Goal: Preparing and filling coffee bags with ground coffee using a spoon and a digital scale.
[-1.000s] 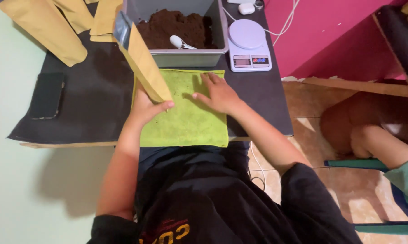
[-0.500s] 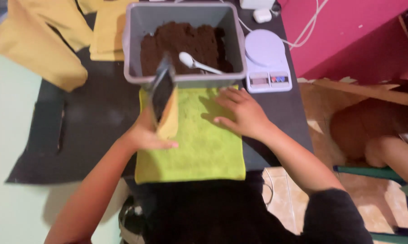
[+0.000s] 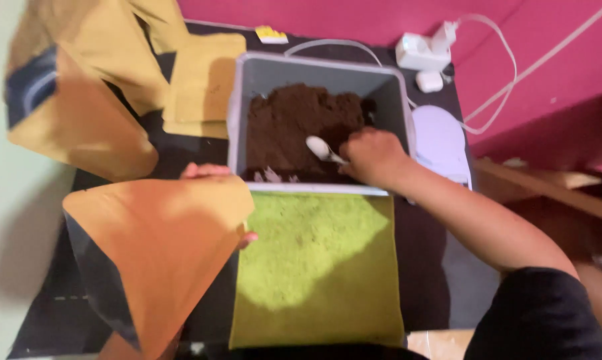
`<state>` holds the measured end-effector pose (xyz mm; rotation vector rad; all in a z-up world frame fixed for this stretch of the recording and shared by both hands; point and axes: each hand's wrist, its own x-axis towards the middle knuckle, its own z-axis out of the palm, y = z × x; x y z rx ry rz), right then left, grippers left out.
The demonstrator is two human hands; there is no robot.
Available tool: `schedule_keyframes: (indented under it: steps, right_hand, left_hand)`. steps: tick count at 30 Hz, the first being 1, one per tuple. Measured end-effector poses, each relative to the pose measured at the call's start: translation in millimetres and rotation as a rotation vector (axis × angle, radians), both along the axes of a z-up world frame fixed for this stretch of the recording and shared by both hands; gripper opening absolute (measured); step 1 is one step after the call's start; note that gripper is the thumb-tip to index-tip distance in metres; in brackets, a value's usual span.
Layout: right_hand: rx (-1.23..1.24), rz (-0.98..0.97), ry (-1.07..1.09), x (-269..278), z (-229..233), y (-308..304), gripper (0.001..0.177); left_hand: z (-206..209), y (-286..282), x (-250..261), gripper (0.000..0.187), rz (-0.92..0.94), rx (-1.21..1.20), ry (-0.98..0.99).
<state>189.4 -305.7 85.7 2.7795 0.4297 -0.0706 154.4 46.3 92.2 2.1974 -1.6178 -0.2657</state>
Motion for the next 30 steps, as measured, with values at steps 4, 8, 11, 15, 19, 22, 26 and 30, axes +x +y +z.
schedule_keyframes:
  steps: [4,8,11,15,19,22,26,30]
  right_hand:
    - [-0.083,0.123,-0.192,9,-10,-1,0.024]
    - [-0.031,0.055,0.004,15,8,-7,0.024]
    - [0.004,-0.088,0.176,11,41,-6,0.027]
    - [0.095,-0.241,0.333,23,77,-11,0.024]
    - [0.119,-0.291,0.275,28,91,-16,0.022]
    - [0.047,-0.261,0.229,28,116,-9,0.027]
    - [-0.187,-0.161,0.231,35,137,-11,0.032]
    - [-0.331,-0.186,0.376,44,159,19,0.029]
  left_hand:
    - [33,-7,11,0.109,0.004,0.126,-0.147]
    - [58,-6,20,0.111,-0.024,0.336,-0.309]
    - [71,-3,26,0.112,-0.064,0.488,-0.383]
    - [91,0,30,0.115,-0.151,0.732,-0.506]
    - [118,-2,29,0.118,-0.207,0.888,-0.605]
    - [135,7,23,0.12,-0.253,1.044,-0.713]
    - [162,11,25,0.125,-0.321,1.281,-0.869]
    - [187,15,17,0.13,-0.395,1.529,-1.014]
